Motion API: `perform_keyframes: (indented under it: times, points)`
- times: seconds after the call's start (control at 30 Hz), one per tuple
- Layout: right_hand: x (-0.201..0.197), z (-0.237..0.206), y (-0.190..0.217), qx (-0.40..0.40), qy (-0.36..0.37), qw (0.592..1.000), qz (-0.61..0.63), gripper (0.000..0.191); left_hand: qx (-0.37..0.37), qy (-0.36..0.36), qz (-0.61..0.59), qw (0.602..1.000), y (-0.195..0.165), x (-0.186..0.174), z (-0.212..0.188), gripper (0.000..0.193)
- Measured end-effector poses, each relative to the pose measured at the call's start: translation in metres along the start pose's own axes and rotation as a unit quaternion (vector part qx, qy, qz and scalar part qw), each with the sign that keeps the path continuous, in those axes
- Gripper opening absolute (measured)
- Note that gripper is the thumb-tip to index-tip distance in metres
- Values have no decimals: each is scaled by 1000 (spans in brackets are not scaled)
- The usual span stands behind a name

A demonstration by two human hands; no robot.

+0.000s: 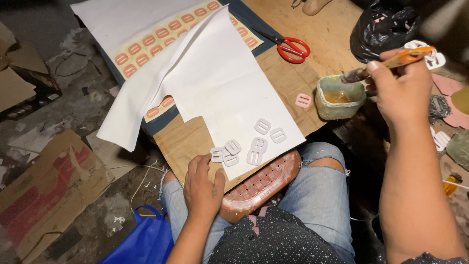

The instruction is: The person sits on the floor and paints small white plastic pieces with a brush dipped in orange paint. They handle the pieces one at a time, apply paint, and place them on a wooden board on their lap.

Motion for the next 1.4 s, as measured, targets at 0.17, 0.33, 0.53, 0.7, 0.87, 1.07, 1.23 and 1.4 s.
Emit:
perform_keyframes:
  times: [0.17, 0.33, 0.53, 0.7, 0.87, 1.07, 1.23, 1.4]
  points:
    - [10, 16, -22, -12, 64, 973, -221, 32, -59, 74, -7, 995, 2, -4, 14, 64]
    - [24, 21, -38, -118, 52, 933, -335, 40, 85, 33, 39, 995, 10, -5, 21, 54]
    - [25, 15, -34, -168, 44, 935, -309, 36, -23, 85, -1, 996, 11, -5, 24, 45]
    - [10, -4, -13, -162, -1, 967, -196, 18, -25, 63, -27, 997, 9, -5, 20, 42]
    - [2, -34, 3, -12, 36, 999, -28, 22, -121, 26, -213, 969, 16, 6, 12, 39]
    - [11, -68, 9, 155, 36, 948, 276, 22, -156, -6, -411, 898, 26, 22, 6, 40]
    - [45, -108, 12, 198, 133, 879, 414, 13, -220, -45, -488, 843, 26, 26, 5, 35]
    - [97, -138, 19, 253, 219, 876, 348, 26, -210, -105, -459, 857, 20, 18, 9, 37]
Point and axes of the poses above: each hand's wrist, its own z-axis towards the middle knuckle, its own x-axis out of the palm, y = z × x, the point moved 1 cm from there along z, towards the middle knuckle, and after that the axes turned 3 degrees about x, right-handed, at the moved point
